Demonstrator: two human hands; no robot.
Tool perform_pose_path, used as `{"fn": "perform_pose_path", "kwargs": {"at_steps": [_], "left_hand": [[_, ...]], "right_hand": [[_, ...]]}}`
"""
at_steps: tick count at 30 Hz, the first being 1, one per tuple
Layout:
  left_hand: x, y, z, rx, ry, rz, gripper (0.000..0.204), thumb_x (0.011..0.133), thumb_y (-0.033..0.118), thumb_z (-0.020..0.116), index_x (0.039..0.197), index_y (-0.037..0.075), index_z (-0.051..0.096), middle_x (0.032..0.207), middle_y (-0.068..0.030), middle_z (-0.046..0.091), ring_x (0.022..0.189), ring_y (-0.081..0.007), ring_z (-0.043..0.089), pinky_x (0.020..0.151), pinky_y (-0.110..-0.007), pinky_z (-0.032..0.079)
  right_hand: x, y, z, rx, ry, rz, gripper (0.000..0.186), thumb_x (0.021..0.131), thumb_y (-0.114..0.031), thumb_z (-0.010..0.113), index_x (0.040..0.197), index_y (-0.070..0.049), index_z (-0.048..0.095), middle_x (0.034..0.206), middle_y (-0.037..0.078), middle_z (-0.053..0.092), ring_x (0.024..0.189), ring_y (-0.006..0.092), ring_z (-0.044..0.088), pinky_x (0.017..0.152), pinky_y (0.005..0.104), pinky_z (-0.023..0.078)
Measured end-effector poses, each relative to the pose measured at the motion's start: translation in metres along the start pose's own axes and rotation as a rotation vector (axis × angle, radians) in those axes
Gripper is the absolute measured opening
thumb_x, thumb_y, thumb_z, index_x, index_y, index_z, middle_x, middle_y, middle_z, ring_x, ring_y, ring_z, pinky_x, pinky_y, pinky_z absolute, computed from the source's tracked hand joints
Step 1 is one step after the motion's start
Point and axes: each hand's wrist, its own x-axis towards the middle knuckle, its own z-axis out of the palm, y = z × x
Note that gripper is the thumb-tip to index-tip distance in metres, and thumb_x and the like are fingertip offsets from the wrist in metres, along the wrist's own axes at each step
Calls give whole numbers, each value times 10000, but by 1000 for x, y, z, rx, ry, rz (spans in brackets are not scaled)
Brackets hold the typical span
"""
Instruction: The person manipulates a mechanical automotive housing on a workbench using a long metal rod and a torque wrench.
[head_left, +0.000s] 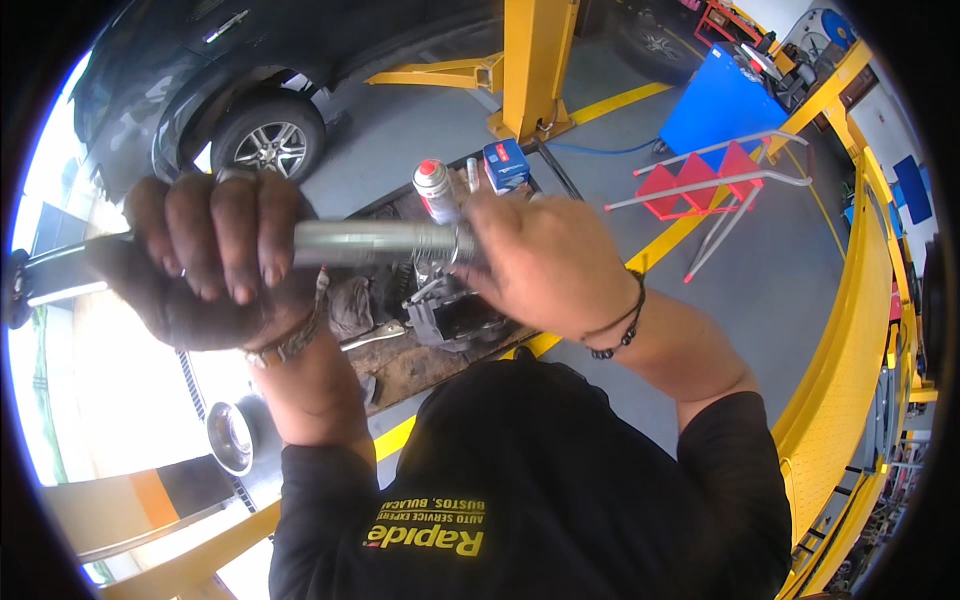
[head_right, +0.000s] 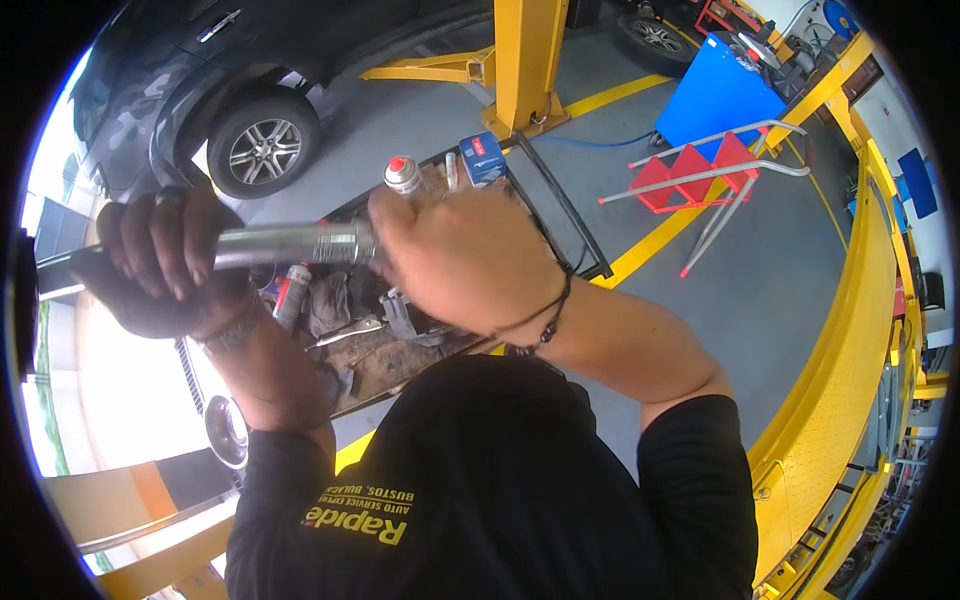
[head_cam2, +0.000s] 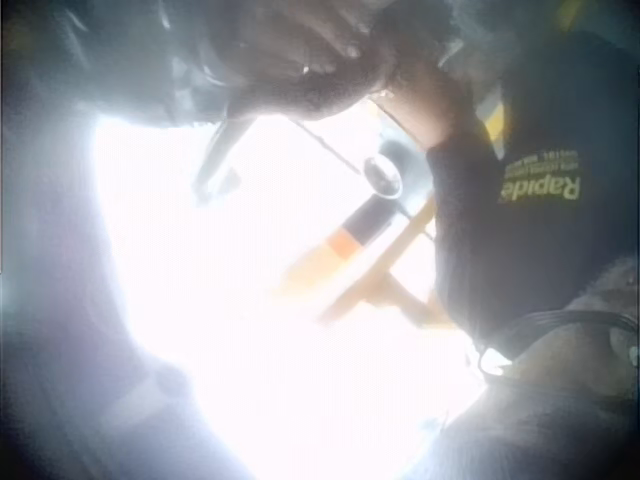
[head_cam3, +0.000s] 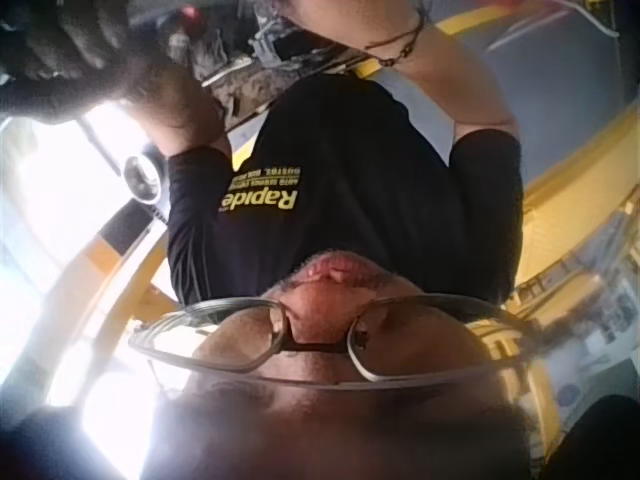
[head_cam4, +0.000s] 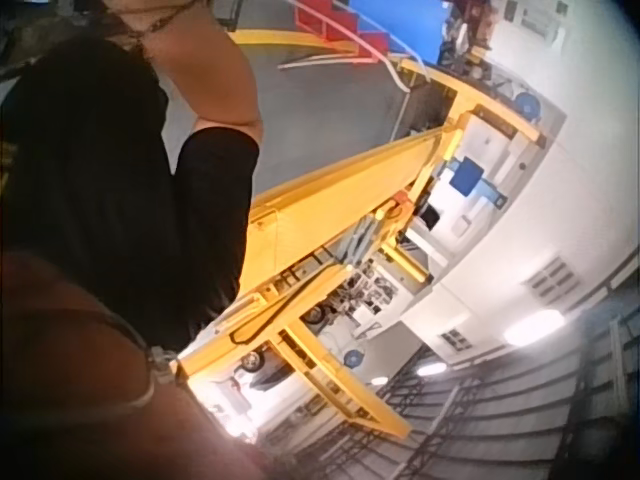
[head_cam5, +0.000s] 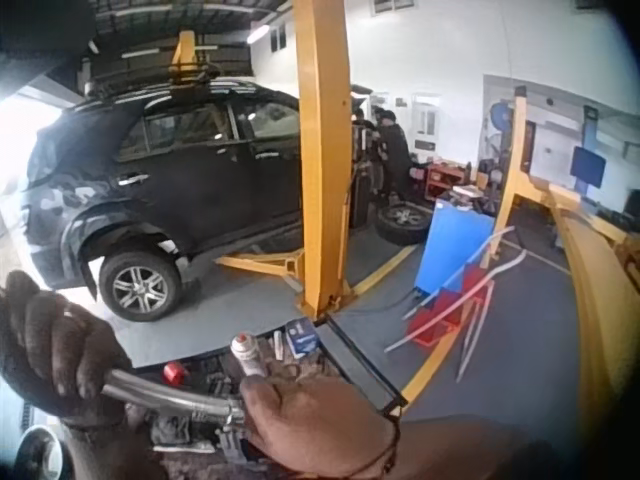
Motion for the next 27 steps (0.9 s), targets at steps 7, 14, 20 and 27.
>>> {"fn": "perform_pose_path", "kwargs": {"at_steps": [7, 14, 20, 27], "left_hand": [[-1, 7, 1, -255, -137, -108, 402, 957, 359, 647, 675, 155, 445, 498, 28, 468, 341, -27, 413, 325, -157, 341], [5, 4, 0, -294, -222, -122, 381, 950, 301, 674, 681, 143, 455, 497, 20, 473, 328, -34, 396, 322, -156, 346], [11, 0, 7, -365, -269, -127, 352, 939, 221, 693, 691, 134, 459, 488, 21, 464, 325, -46, 382, 312, -171, 343], [13, -2, 16, -400, -249, -142, 339, 935, 191, 696, 707, 117, 458, 485, 12, 459, 322, -53, 370, 305, -180, 339]], "right_hand": [[-10, -6, -7, 472, -232, -30, 393, 877, -319, 736, 917, 9, 522, 625, 202, 617, 636, 428, 646, 596, 503, 509], [-15, -9, -17, 466, -285, -18, 484, 890, -321, 742, 1115, 46, 519, 655, 197, 628, 625, 411, 646, 567, 463, 495], [-18, -7, -21, 538, -255, -50, 559, 889, -324, 754, 1212, 68, 520, 677, 182, 639, 614, 383, 654, 552, 432, 493], [-20, -3, -24, 685, -308, -91, 475, 874, -294, 781, 1110, 61, 571, 705, 190, 653, 650, 388, 665, 584, 410, 508]]}}
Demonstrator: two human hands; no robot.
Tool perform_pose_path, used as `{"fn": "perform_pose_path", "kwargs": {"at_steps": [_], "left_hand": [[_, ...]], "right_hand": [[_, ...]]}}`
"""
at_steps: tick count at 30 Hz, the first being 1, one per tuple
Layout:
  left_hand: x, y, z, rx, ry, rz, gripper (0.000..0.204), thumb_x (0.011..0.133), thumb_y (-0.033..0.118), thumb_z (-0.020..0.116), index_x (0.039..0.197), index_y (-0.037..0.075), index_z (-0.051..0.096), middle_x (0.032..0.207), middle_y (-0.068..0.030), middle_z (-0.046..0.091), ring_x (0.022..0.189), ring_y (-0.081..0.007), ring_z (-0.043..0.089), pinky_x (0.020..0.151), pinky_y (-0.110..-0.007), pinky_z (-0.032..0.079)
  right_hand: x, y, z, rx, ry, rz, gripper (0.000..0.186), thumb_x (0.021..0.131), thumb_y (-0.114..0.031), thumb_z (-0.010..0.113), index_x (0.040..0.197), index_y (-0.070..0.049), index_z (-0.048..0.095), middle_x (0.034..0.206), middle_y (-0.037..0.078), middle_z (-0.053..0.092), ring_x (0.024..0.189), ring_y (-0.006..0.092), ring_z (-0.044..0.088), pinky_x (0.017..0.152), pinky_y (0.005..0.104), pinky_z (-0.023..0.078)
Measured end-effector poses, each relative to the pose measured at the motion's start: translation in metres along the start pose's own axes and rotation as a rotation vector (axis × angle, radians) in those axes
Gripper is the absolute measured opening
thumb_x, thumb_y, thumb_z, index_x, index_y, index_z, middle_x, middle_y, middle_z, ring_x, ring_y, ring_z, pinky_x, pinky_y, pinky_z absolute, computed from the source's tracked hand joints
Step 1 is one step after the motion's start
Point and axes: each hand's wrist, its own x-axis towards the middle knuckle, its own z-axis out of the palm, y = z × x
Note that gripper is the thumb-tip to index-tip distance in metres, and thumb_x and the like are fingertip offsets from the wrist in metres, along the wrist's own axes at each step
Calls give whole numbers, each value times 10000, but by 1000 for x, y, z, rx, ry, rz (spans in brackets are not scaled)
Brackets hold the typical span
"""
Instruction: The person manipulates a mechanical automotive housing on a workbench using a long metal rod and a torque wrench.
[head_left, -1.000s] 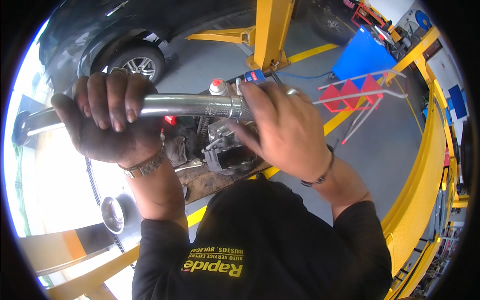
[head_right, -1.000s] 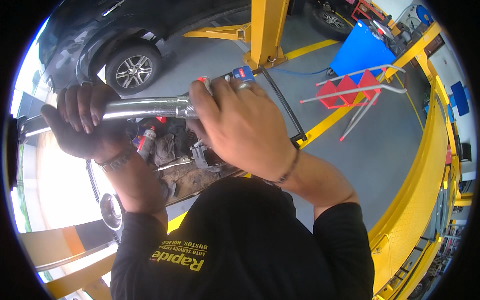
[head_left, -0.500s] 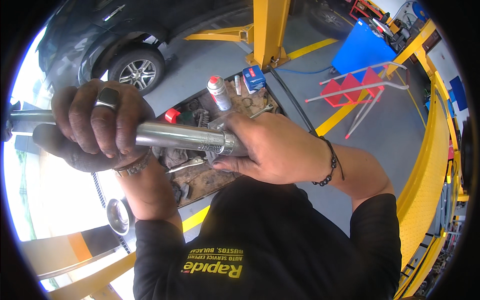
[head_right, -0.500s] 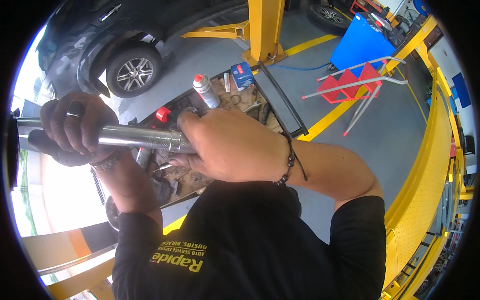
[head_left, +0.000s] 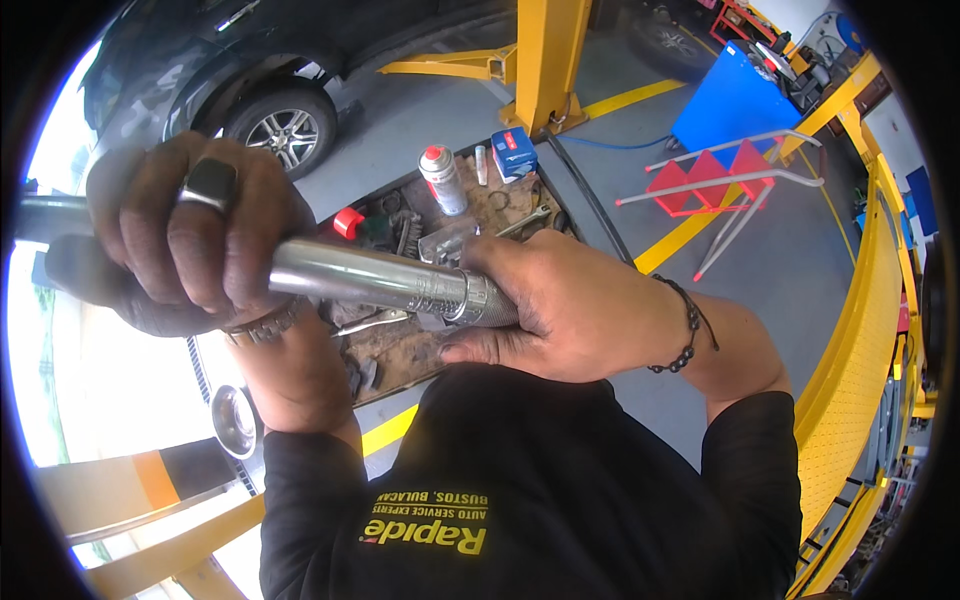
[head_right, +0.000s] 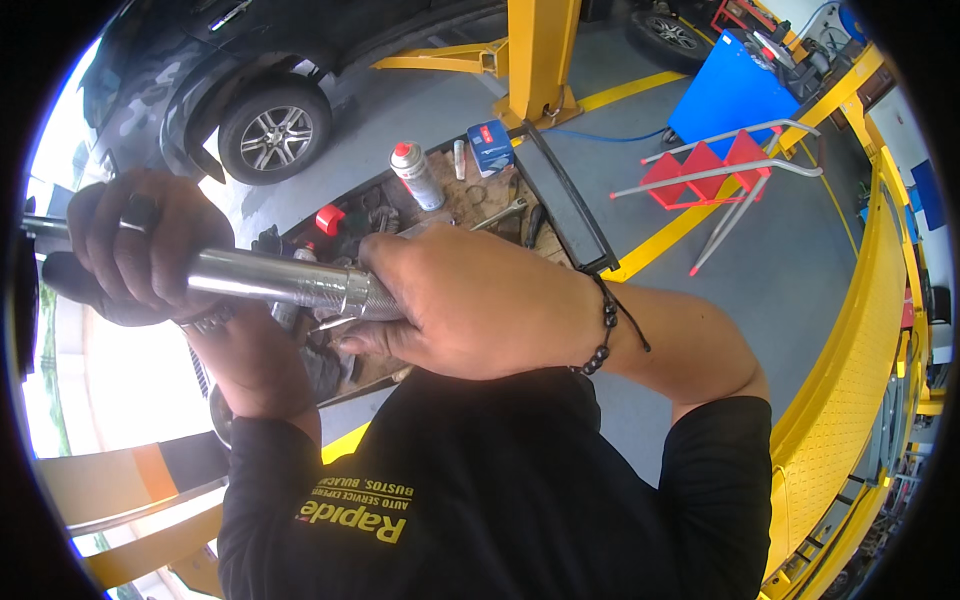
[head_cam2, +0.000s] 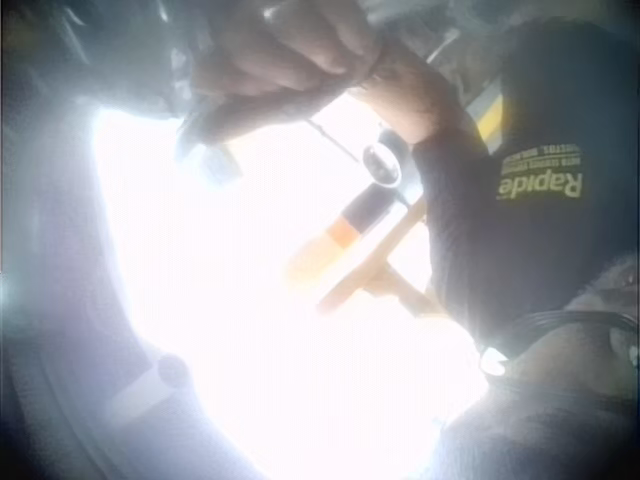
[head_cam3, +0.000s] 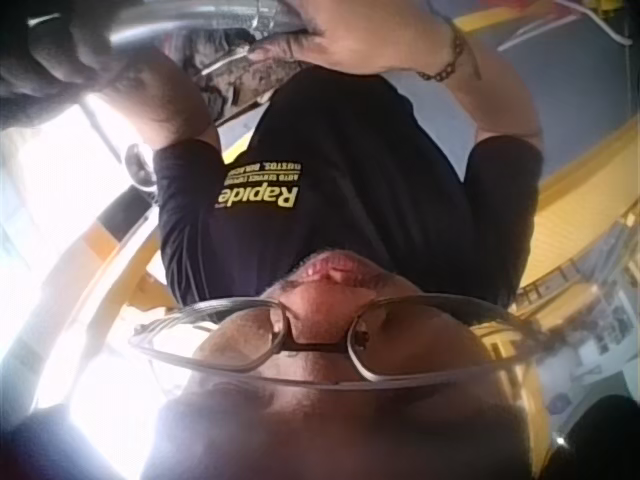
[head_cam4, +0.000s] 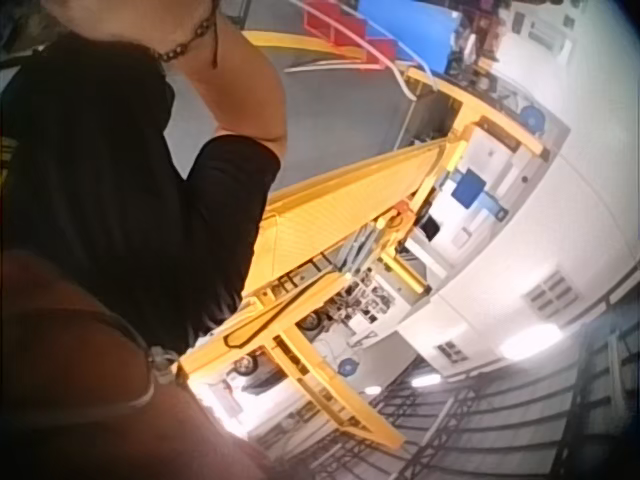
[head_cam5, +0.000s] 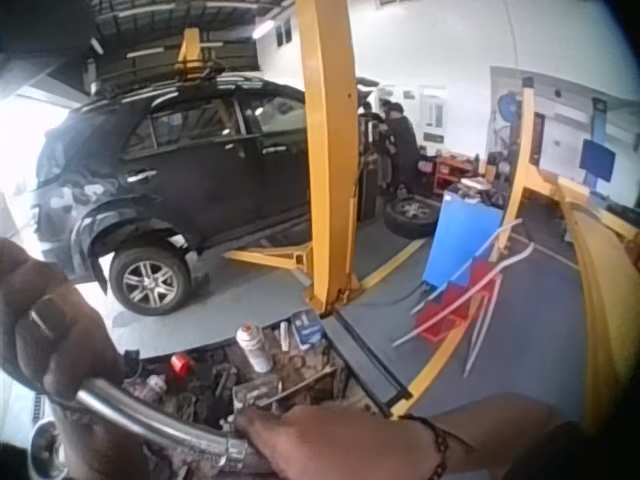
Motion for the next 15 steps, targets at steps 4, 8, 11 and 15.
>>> {"fn": "perform_pose_path", "kwargs": {"at_steps": [4, 8, 11, 15], "left_hand": [[4, 5, -4, -1, -18, -37, 345, 931, 181, 700, 699, 123, 452, 482, 6, 465, 322, -58, 362, 299, -192, 322], [3, -1, -3, -78, -33, -24, 363, 925, 161, 704, 675, 133, 443, 466, 2, 459, 323, -64, 360, 301, -197, 305], [2, -5, -8, -87, -46, -37, 343, 953, 202, 661, 700, 134, 439, 470, 13, 457, 336, -60, 382, 322, -194, 336], [0, -6, -6, -61, -29, -28, 327, 953, 171, 651, 708, 127, 439, 466, 18, 452, 339, -59, 381, 321, -197, 327]], "right_hand": [[1, -3, -1, 43, 3, 9, 464, 877, -283, 779, 1102, 64, 567, 744, 198, 667, 693, 395, 675, 621, 413, 520], [-3, -5, 0, 17, -41, 47, 460, 875, -274, 782, 1108, 60, 567, 778, 198, 679, 722, 400, 679, 643, 413, 526], [-7, -5, 0, 31, -59, 103, 454, 874, -274, 784, 1104, 54, 569, 791, 196, 682, 732, 402, 681, 648, 412, 528], [-8, -9, -3, 8, -103, 150, 439, 876, -273, 783, 1090, 48, 573, 809, 198, 686, 748, 403, 684, 653, 411, 528]]}}
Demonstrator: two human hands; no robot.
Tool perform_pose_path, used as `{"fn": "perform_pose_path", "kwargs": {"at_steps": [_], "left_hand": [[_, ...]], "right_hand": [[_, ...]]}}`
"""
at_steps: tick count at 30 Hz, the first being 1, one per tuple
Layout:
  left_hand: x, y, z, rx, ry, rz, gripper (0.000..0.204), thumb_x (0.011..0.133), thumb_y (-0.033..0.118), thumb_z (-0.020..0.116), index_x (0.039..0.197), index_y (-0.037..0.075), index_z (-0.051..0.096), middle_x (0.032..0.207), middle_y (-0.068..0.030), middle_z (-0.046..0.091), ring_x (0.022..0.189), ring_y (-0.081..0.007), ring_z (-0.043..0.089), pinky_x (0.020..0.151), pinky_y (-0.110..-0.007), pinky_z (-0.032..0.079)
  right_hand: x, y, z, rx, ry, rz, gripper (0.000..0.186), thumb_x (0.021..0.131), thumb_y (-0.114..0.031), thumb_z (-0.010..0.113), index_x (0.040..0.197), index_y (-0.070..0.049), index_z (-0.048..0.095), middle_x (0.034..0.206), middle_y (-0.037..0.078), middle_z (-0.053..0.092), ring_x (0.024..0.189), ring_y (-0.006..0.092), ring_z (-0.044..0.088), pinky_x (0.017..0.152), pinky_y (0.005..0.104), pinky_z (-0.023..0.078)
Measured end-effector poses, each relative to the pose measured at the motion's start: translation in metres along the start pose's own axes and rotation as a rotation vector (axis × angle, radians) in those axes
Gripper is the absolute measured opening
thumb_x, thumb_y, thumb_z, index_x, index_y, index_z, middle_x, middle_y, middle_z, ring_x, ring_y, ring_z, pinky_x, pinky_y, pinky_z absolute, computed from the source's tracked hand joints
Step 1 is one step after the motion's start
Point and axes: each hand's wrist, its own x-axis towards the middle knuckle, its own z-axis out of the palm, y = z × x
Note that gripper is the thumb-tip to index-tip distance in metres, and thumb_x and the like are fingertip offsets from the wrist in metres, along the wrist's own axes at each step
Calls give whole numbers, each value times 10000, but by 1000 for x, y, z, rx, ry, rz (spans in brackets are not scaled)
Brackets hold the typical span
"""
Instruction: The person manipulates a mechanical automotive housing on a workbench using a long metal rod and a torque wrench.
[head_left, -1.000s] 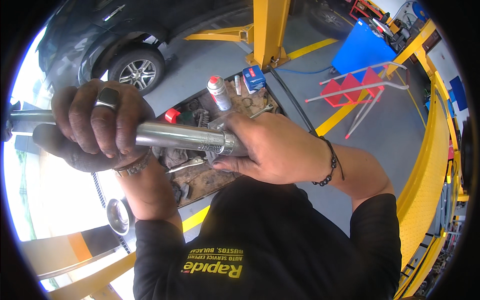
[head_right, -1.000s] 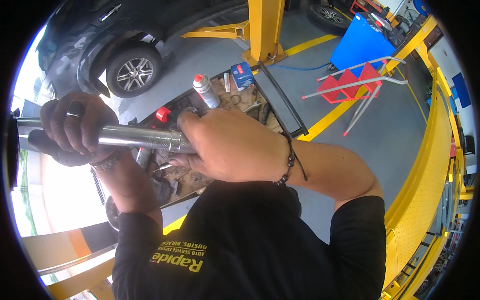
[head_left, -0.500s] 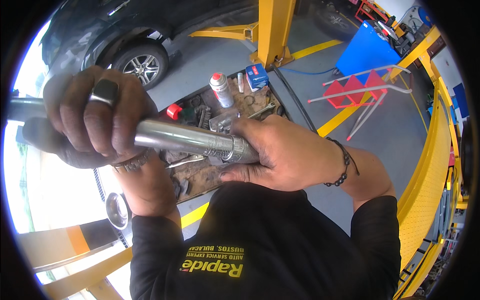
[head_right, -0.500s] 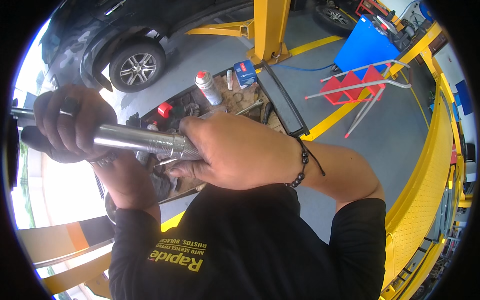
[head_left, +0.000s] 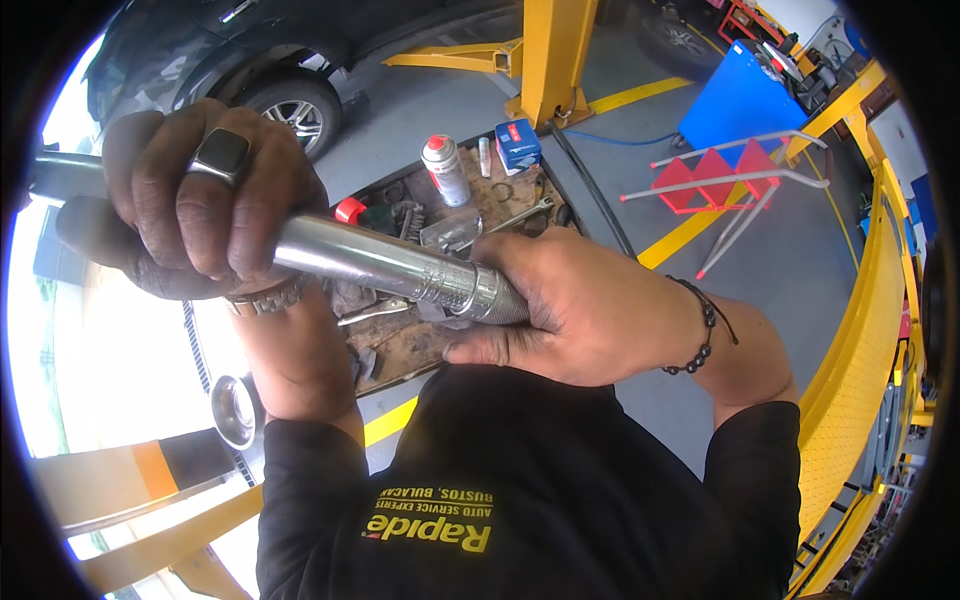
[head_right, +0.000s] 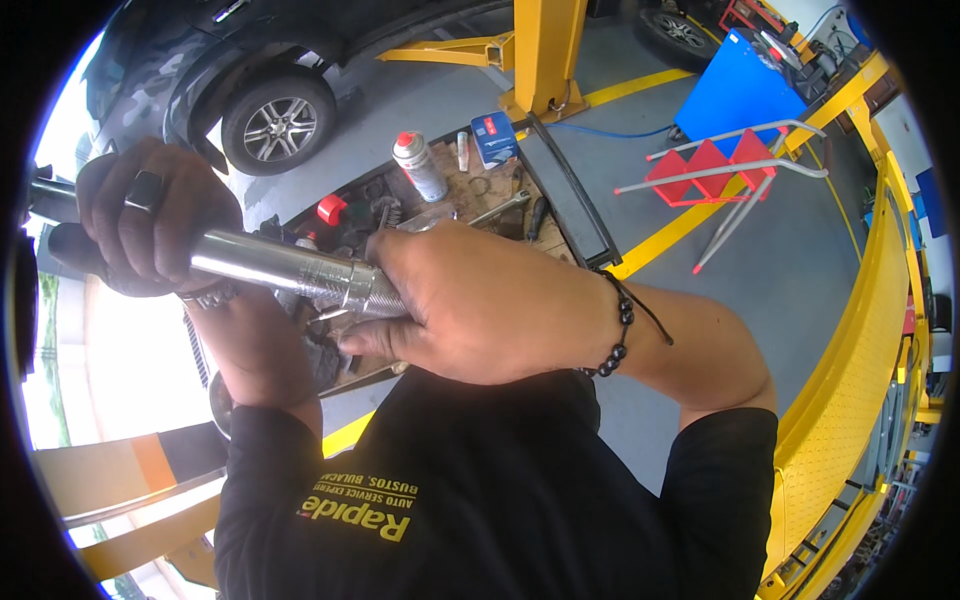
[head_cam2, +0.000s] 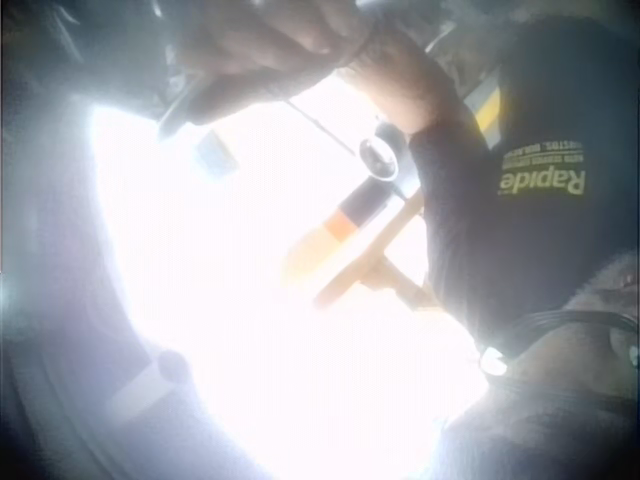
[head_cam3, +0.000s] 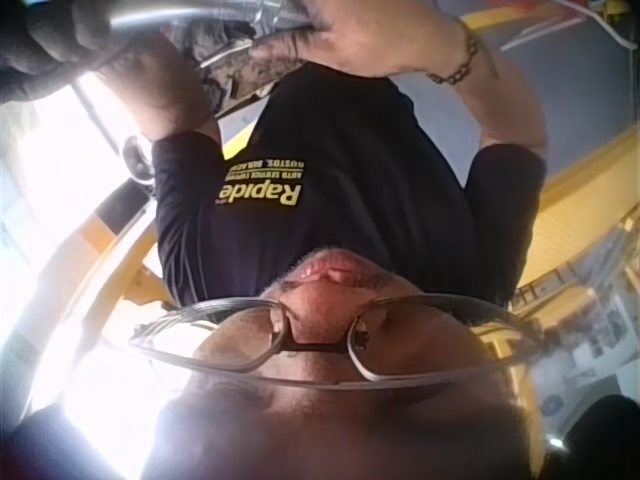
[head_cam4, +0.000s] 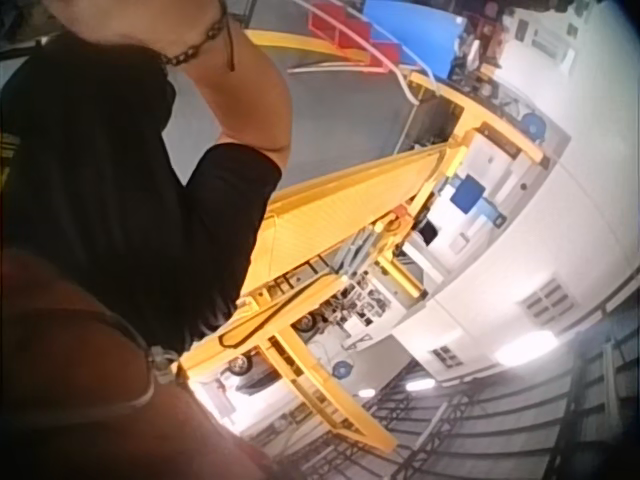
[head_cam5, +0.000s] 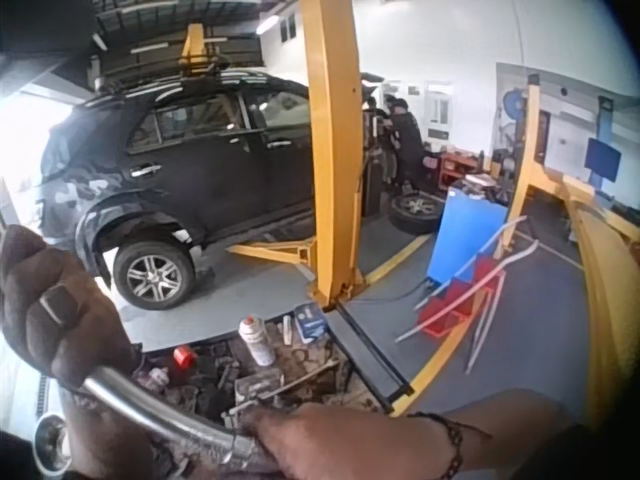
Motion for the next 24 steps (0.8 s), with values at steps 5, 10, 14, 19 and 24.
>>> {"fn": "perform_pose_path", "kwargs": {"at_steps": [5, 10, 14, 19, 24], "left_hand": [[7, -6, 1, 3, 91, 1, 327, 940, 133, 666, 703, 116, 442, 465, 18, 445, 328, -50, 367, 304, -181, 325], [15, -1, 4, 183, 180, 8, 338, 986, 256, 597, 724, 124, 428, 482, 27, 436, 338, -29, 413, 325, -154, 387], [14, 7, 3, 231, 190, 63, 359, 1002, 284, 563, 714, 122, 422, 479, 36, 429, 337, -26, 406, 358, -146, 392], [17, 4, -2, 254, 168, 101, 379, 1003, 298, 561, 701, 116, 424, 453, 39, 415, 325, -28, 387, 366, -142, 375], [18, -1, 5, 232, 189, 101, 374, 997, 302, 572, 712, 110, 426, 445, 37, 412, 324, -27, 379, 359, -138, 372]], "right_hand": [[-7, 3, -5, 130, 22, -89, 472, 876, -292, 784, 1122, 50, 572, 895, 187, 680, 809, 339, 690, 702, 383, 527], [-38, 6, -18, 131, 211, -93, 482, 876, -298, 777, 1151, 25, 549, 936, 159, 646, 837, 276, 667, 714, 375, 518], [-86, 52, 10, 239, 741, -326, 375, 858, -201, 791, 1091, -26, 555, 917, 129, 652, 825, 284, 677, 713, 385, 528], [-97, 73, 27, -198, 775, -437, 322, 888, -115, 748, 1114, -35, 534, 989, 192, 682, 947, 342, 699, 824, 418, 536], [-92, 77, 21, -379, 812, -532, 274, 974, -205, 653, 1140, -55, 494, 1017, 189, 690, 953, 349, 699, 786, 436, 535]]}}
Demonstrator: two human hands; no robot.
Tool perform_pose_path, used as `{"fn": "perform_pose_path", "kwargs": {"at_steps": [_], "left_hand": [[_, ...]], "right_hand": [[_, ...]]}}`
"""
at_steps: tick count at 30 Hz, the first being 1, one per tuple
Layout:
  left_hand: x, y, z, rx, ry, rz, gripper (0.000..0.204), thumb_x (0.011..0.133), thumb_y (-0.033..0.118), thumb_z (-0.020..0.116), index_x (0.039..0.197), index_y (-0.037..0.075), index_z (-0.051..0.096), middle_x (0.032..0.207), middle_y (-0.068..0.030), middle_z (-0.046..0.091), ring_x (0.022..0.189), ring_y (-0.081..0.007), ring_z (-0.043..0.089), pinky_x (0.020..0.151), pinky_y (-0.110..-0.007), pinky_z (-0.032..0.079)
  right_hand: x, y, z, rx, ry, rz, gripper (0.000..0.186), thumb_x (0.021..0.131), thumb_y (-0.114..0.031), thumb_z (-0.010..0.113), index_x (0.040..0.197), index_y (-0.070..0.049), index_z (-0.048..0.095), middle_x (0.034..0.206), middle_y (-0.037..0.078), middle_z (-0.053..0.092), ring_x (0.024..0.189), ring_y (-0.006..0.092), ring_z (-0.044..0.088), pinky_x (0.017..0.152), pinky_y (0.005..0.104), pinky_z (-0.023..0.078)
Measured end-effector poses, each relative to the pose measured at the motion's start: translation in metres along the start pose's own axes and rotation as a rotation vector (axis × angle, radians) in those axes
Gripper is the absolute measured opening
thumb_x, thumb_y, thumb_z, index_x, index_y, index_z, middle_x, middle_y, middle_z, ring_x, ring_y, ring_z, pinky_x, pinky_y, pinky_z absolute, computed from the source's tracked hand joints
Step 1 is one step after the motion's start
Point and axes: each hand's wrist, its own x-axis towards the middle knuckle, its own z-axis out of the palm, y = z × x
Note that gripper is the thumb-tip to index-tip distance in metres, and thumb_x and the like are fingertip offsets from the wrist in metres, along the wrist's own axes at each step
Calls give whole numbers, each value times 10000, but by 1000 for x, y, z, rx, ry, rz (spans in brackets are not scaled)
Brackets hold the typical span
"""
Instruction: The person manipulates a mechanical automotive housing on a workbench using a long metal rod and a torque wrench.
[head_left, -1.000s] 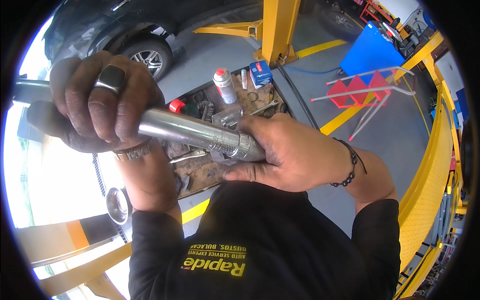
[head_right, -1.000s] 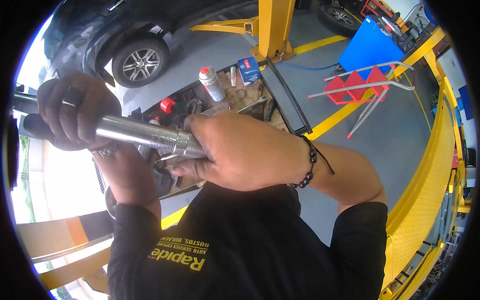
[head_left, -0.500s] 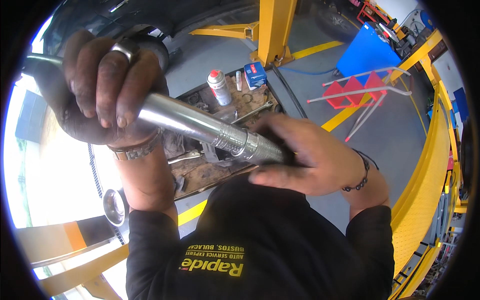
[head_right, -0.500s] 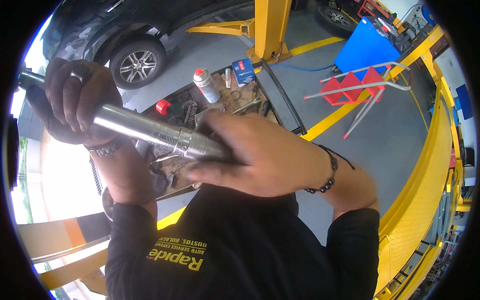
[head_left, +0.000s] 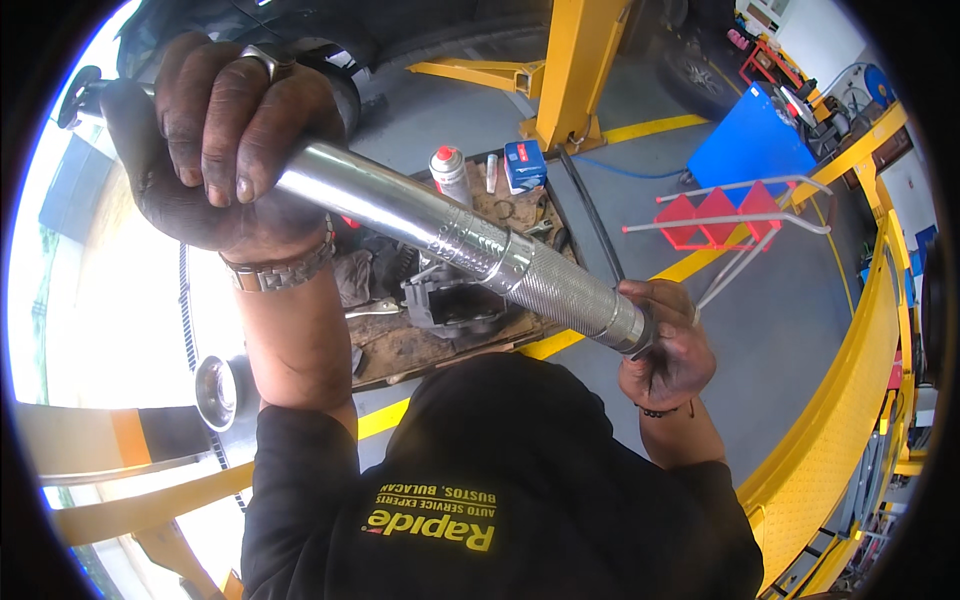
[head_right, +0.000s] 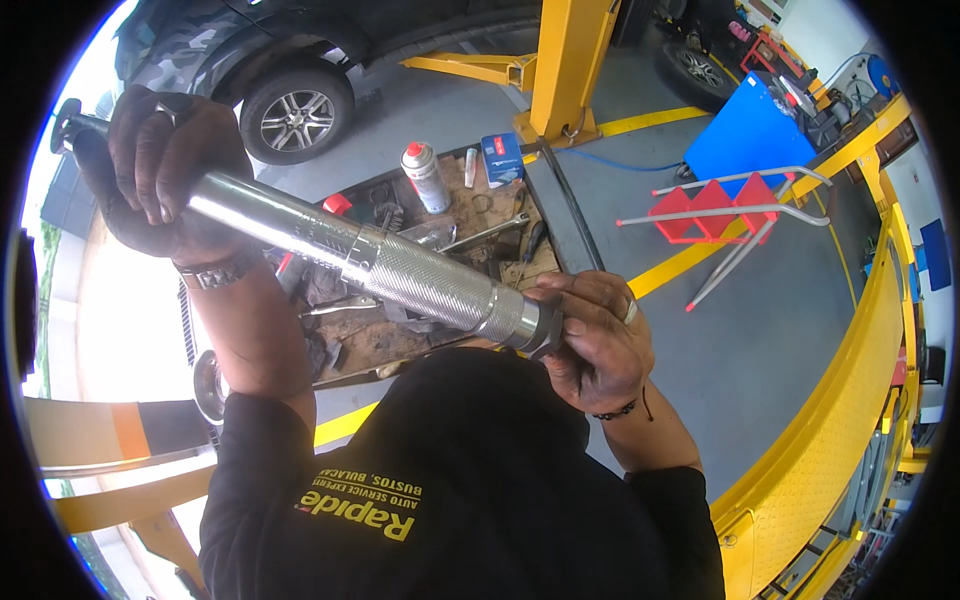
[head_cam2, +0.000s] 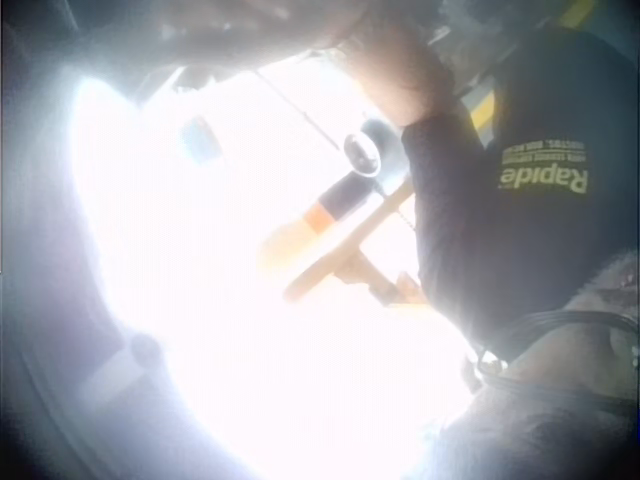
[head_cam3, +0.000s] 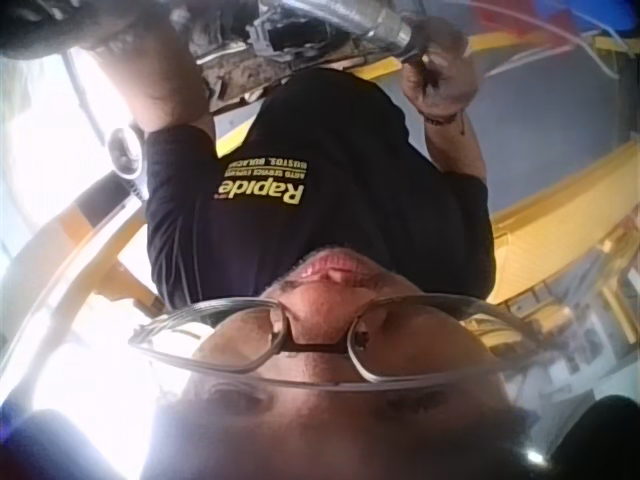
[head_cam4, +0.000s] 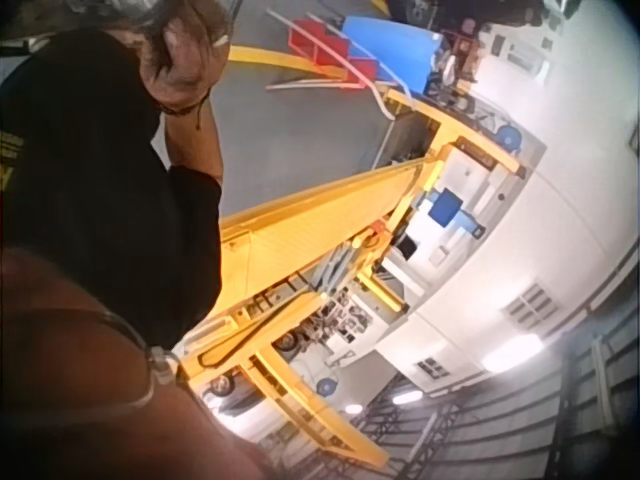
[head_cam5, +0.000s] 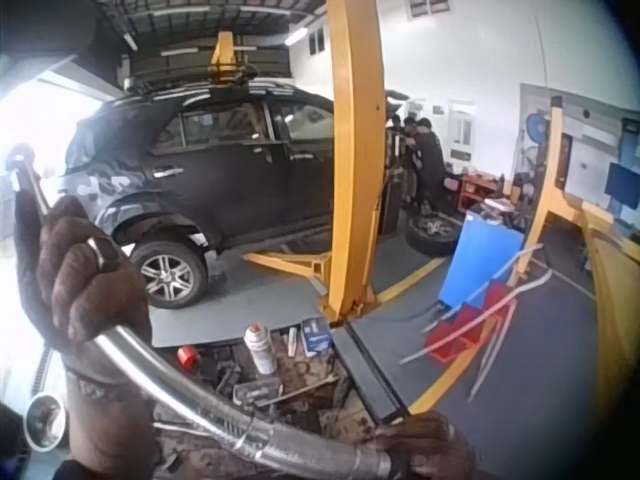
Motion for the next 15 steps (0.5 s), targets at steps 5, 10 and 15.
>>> {"fn": "perform_pose_path", "kwargs": {"at_steps": [5, 10, 15], "left_hand": [[0, -10, 6, -51, 5, 15, 361, 987, 280, 596, 719, 108, 427, 461, 33, 423, 336, -28, 394, 349, -143, 376], [-9, -19, 16, -53, 9, 45, 343, 982, 257, 607, 722, 113, 435, 464, 32, 426, 339, -32, 400, 340, -151, 383], [-11, -24, 26, -176, -48, 68, 345, 967, 181, 636, 689, 125, 439, 446, 25, 449, 323, -44, 386, 322, -168, 370]], "right_hand": [[-2, 7, 13, -32, 210, -74, 284, 1039, -286, 516, 1083, -5, 499, 1004, 216, 662, 831, 300, 671, 739, 412, 525], [-15, 0, 19, 150, 268, 220, 442, 1065, -390, 376, 996, 22, 519, 850, 176, 584, 673, 238, 568, 636, 367, 487], [-39, -12, 11, 1100, 190, 750, 470, 1079, -384, 361, 1007, 40, 550, 840, 170, 599, 637, 226, 594, 582, 363, 490]]}}
